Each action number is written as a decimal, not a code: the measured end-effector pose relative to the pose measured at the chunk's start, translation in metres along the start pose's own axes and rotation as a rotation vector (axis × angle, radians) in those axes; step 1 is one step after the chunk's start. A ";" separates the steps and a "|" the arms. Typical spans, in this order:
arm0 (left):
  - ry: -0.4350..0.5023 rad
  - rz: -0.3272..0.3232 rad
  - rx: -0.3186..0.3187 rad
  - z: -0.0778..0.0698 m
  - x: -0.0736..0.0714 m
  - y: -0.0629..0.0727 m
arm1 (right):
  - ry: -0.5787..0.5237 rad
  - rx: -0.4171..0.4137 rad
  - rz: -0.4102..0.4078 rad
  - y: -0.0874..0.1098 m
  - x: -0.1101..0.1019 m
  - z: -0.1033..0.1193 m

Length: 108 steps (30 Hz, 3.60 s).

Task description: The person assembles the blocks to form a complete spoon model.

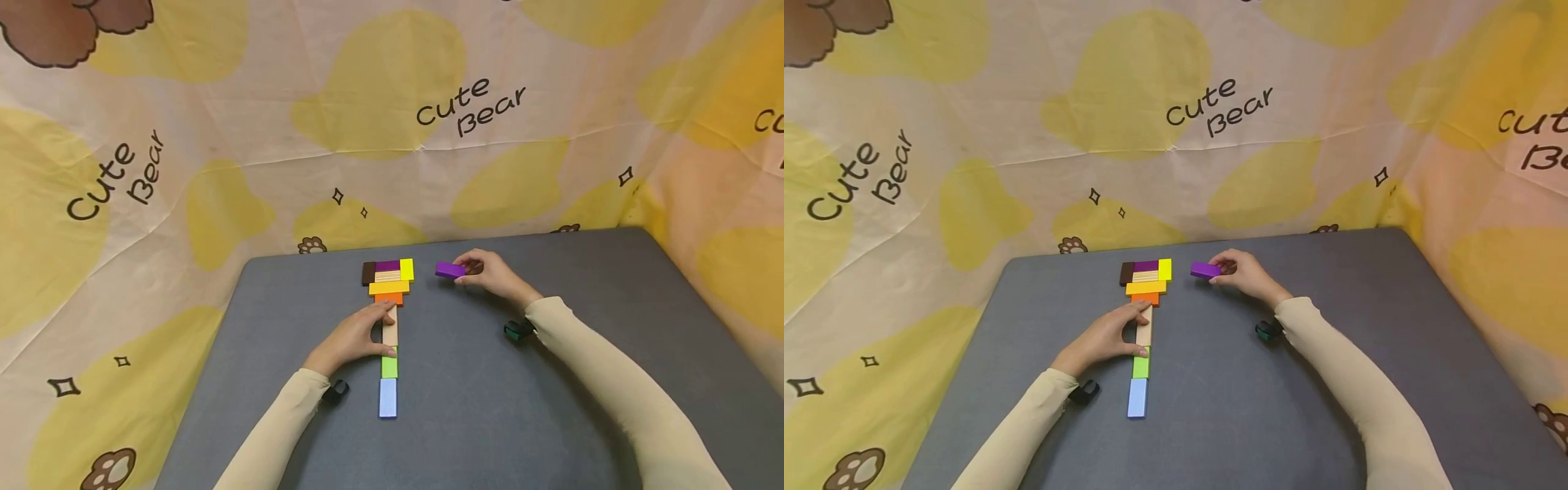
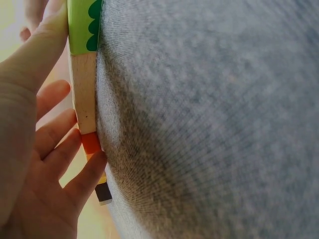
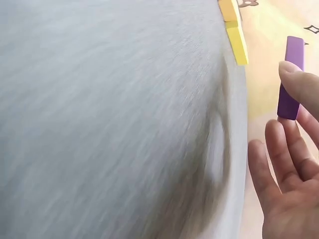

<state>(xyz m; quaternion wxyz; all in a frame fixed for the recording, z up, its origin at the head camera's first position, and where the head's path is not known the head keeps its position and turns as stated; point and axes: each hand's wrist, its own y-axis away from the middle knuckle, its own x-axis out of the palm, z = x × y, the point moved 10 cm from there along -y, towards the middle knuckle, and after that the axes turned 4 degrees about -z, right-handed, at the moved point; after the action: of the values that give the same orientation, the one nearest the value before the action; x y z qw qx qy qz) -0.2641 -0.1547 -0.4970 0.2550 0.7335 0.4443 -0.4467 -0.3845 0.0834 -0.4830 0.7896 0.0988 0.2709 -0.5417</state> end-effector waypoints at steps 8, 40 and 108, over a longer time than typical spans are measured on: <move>-0.004 0.010 -0.020 0.001 0.000 -0.001 | 0.000 -0.044 -0.036 -0.039 0.027 0.014; -0.001 -0.018 0.006 0.001 0.000 0.000 | 0.107 0.075 -0.071 -0.107 0.094 0.038; -0.021 0.005 -0.018 0.003 -0.006 -0.006 | 0.234 -0.041 -0.037 -0.066 0.050 0.035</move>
<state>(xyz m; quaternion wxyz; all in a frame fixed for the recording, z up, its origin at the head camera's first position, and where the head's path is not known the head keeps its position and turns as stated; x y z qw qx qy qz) -0.2717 -0.1568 -0.4933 0.2674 0.7276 0.4436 -0.4497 -0.4198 0.0018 -0.4718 0.7443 0.1400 0.3739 -0.5354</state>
